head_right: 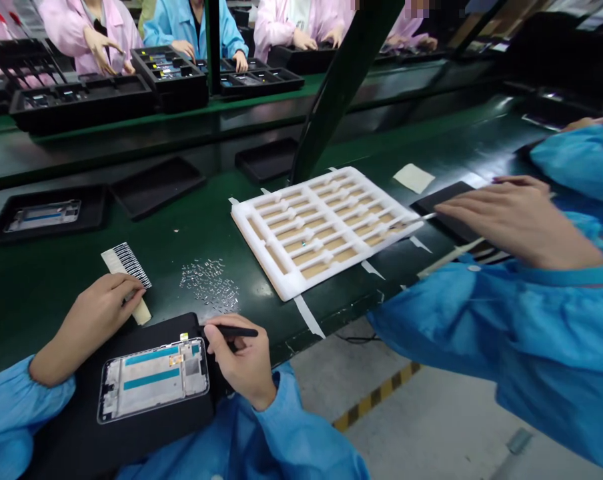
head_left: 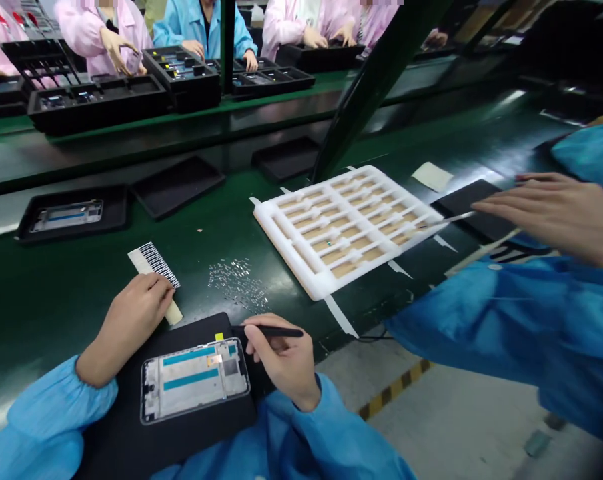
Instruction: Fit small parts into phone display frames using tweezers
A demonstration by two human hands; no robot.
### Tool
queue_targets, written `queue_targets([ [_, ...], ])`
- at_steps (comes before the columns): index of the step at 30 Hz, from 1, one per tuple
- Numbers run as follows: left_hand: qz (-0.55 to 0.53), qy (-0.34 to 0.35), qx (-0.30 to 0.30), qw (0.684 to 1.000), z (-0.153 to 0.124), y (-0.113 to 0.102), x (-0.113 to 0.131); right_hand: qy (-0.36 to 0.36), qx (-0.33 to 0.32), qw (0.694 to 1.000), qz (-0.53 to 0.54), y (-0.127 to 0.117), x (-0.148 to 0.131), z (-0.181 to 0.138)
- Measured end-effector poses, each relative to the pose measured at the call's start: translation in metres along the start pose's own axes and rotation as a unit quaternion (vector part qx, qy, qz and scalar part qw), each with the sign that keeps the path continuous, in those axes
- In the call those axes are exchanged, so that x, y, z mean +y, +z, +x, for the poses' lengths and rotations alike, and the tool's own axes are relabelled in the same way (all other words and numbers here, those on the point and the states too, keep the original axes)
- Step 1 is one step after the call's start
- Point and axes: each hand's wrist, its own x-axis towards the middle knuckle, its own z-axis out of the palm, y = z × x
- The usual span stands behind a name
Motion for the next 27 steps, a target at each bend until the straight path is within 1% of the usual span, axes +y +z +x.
queue_targets([
  [5, 0.014, 0.008, -0.018, 1.000, -0.002, -0.003, 0.002, -0.008, 0.000, 1.000, 0.000, 0.000, 0.001, -0.001],
  [10, -0.008, 0.025, -0.023, 0.999, -0.008, -0.005, -0.002, -0.007, 0.001, 1.000, 0.000, -0.002, 0.004, -0.002],
  [12, -0.018, 0.029, -0.020, 0.999, -0.011, -0.008, -0.003, -0.034, -0.004, 0.999, -0.009, -0.004, 0.001, -0.003],
  [14, -0.023, 0.033, -0.016, 0.999, -0.015, -0.013, 0.000, -0.083, -0.017, 0.996, -0.032, -0.007, -0.006, -0.004],
  [17, -0.029, 0.057, 0.005, 0.998, -0.023, -0.023, 0.015, -0.145, -0.047, 0.985, -0.080, -0.008, -0.024, -0.008],
  [19, -0.043, 0.097, 0.030, 0.994, -0.031, -0.030, 0.030, -0.180, -0.080, 0.973, -0.120, -0.005, -0.036, -0.010],
  [21, -0.063, 0.142, 0.045, 0.987, -0.040, -0.034, 0.047, -0.225, -0.115, 0.951, -0.176, 0.002, -0.042, -0.013],
  [24, -0.072, 0.185, 0.055, 0.979, -0.051, -0.038, 0.067, -0.278, -0.157, 0.916, -0.243, 0.012, -0.040, -0.015],
  [27, -0.069, 0.203, 0.061, 0.975, -0.056, -0.039, 0.077, -0.280, -0.190, 0.899, -0.278, 0.015, -0.034, -0.017],
])
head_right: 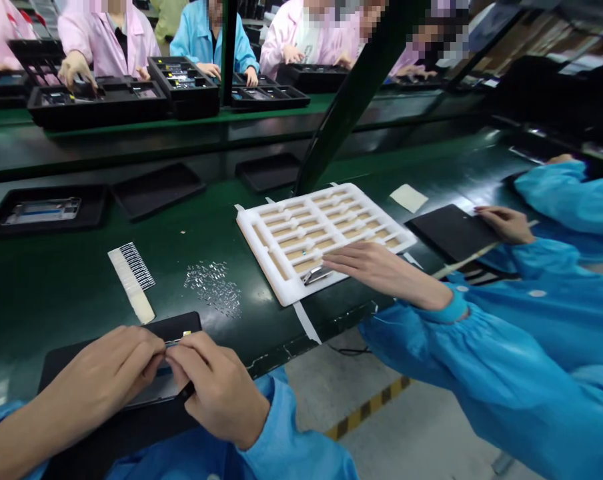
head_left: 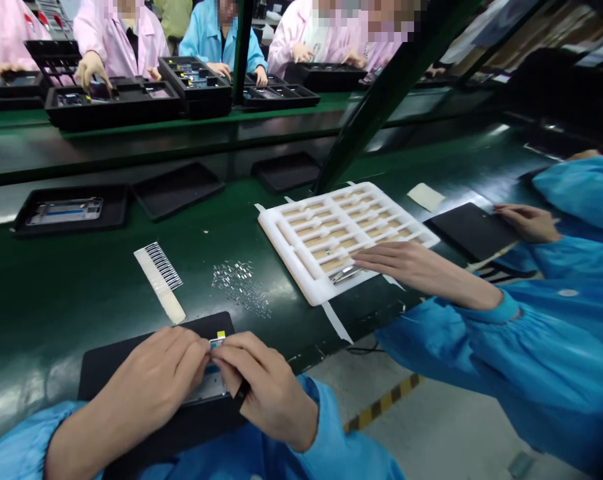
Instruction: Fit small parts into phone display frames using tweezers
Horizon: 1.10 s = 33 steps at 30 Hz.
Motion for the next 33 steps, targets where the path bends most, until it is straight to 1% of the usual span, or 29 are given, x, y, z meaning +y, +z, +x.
queue_targets([
  [3, -0.016, -0.011, -0.002, 1.000, -0.003, -0.001, 0.001, 0.004, -0.029, 0.999, -0.027, -0.001, 0.003, -0.003],
  [7, 0.013, -0.082, 0.003, 0.997, -0.019, 0.002, -0.004, 0.038, -0.018, 0.998, -0.039, -0.006, 0.014, -0.003],
  [9, 0.023, -0.095, -0.011, 0.995, -0.028, 0.004, -0.006, 0.058, -0.020, 0.998, -0.027, -0.007, 0.021, -0.002],
  [12, 0.017, -0.089, -0.037, 0.995, -0.035, 0.006, -0.007, 0.062, -0.032, 0.997, -0.016, -0.003, 0.028, -0.001],
  [14, 0.025, -0.083, -0.037, 0.996, -0.036, 0.006, -0.005, 0.060, -0.035, 0.997, -0.023, 0.000, 0.031, -0.002],
  [21, 0.028, -0.056, 0.028, 0.998, -0.027, 0.009, 0.002, 0.033, -0.050, 0.997, -0.045, 0.003, 0.035, -0.004],
  [29, 0.056, -0.032, 0.035, 0.997, -0.027, 0.013, 0.005, 0.039, -0.046, 0.997, -0.038, 0.002, 0.037, -0.004],
  [33, 0.067, -0.030, 0.040, 0.997, -0.029, 0.015, 0.004, 0.023, -0.039, 0.996, -0.076, 0.003, 0.034, -0.004],
])
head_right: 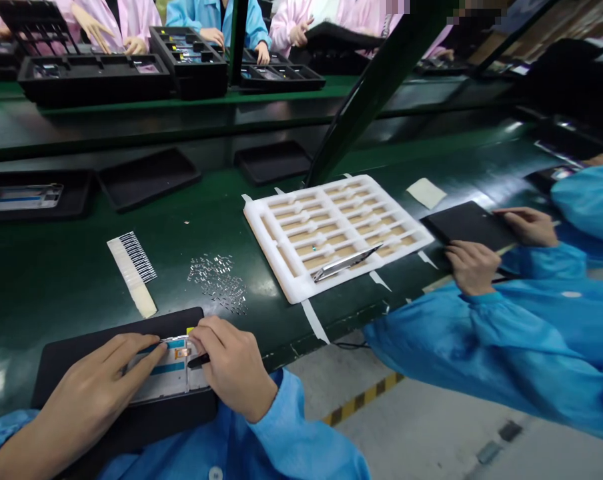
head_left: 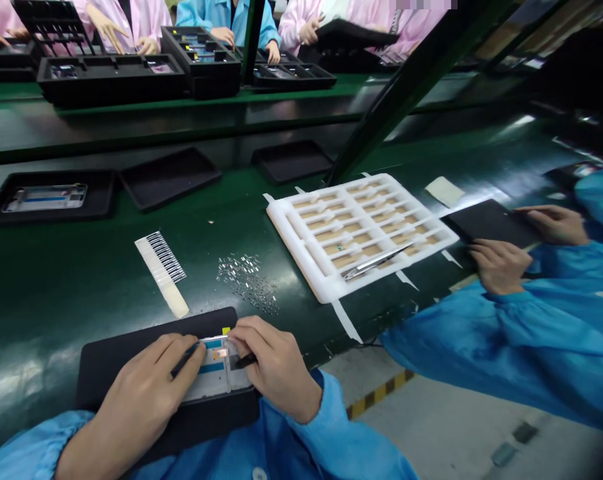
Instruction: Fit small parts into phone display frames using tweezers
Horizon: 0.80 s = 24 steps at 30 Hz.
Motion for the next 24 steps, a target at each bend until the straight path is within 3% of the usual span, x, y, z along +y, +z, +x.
queue_targets([
  [9, 0.002, 0.023, -0.002, 1.000, 0.006, 0.004, 0.000, -0.055, -0.021, 0.991, -0.118, -0.011, -0.006, 0.006],
  [18, -0.004, 0.030, -0.009, 1.000, 0.004, 0.006, 0.000, -0.023, -0.071, 0.961, -0.265, -0.005, -0.037, -0.017],
  [21, -0.008, 0.028, -0.020, 0.999, 0.004, 0.005, -0.001, -0.009, -0.023, 0.984, -0.175, -0.005, -0.029, -0.016],
  [24, -0.016, 0.006, -0.045, 0.999, 0.004, 0.000, -0.002, 0.009, 0.124, 0.990, -0.066, -0.007, -0.007, -0.017],
])
